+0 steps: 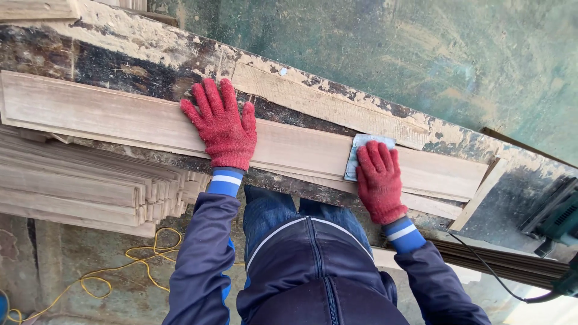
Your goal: Manually sanding wooden boards using a piece of sandpaper on a workbench.
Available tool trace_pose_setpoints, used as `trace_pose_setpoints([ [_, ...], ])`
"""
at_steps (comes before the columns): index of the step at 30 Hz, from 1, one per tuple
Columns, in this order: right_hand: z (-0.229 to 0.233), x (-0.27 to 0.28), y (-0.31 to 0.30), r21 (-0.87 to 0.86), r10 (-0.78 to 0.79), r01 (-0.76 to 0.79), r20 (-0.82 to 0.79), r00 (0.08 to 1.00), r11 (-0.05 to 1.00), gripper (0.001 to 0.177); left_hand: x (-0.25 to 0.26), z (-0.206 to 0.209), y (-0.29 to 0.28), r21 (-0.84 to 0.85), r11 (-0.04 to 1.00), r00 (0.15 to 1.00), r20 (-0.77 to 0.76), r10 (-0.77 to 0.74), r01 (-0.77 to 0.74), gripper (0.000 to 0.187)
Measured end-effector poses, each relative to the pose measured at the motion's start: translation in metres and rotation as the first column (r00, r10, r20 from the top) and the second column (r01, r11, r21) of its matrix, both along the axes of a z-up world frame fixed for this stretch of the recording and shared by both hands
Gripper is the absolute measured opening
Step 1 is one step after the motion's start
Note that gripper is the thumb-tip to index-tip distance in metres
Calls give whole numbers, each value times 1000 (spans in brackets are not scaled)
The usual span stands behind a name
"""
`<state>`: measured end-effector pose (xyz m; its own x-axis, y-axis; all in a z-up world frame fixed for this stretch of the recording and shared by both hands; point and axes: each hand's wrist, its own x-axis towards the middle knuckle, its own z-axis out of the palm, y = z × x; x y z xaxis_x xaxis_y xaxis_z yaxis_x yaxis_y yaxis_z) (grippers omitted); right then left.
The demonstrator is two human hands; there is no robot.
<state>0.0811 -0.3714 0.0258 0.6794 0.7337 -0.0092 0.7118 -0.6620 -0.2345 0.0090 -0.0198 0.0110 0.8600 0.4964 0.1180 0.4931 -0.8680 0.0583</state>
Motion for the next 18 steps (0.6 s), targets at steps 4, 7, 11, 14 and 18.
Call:
trace_pose_setpoints([
  [4, -22, -13, 54, 63, -44, 45, -20, 999, 997, 43, 3, 2, -1, -7, 1000, 1000, 26, 12, -12, 63],
  [7, -20, -17, 121, 190, 110, -101, -37, 993, 977, 43, 0, 0, 0, 3, 1000, 999, 34, 14, -14, 66],
  [11, -15, -9, 128, 235, 242, -234, -5, 970, 944, 48, 0, -1, 0, 7, 1000, 998, 54, 16, -16, 64],
  [14, -17, -3, 66, 161, 194, -197, 37, 980, 967, 46, 0, 0, 2, 15, 1000, 998, 64, 18, -19, 64],
  [18, -9, -5, 13, 61, 110, -110, 3, 994, 992, 44, 1, 3, -2, 7, 999, 997, 75, 32, -32, 63],
])
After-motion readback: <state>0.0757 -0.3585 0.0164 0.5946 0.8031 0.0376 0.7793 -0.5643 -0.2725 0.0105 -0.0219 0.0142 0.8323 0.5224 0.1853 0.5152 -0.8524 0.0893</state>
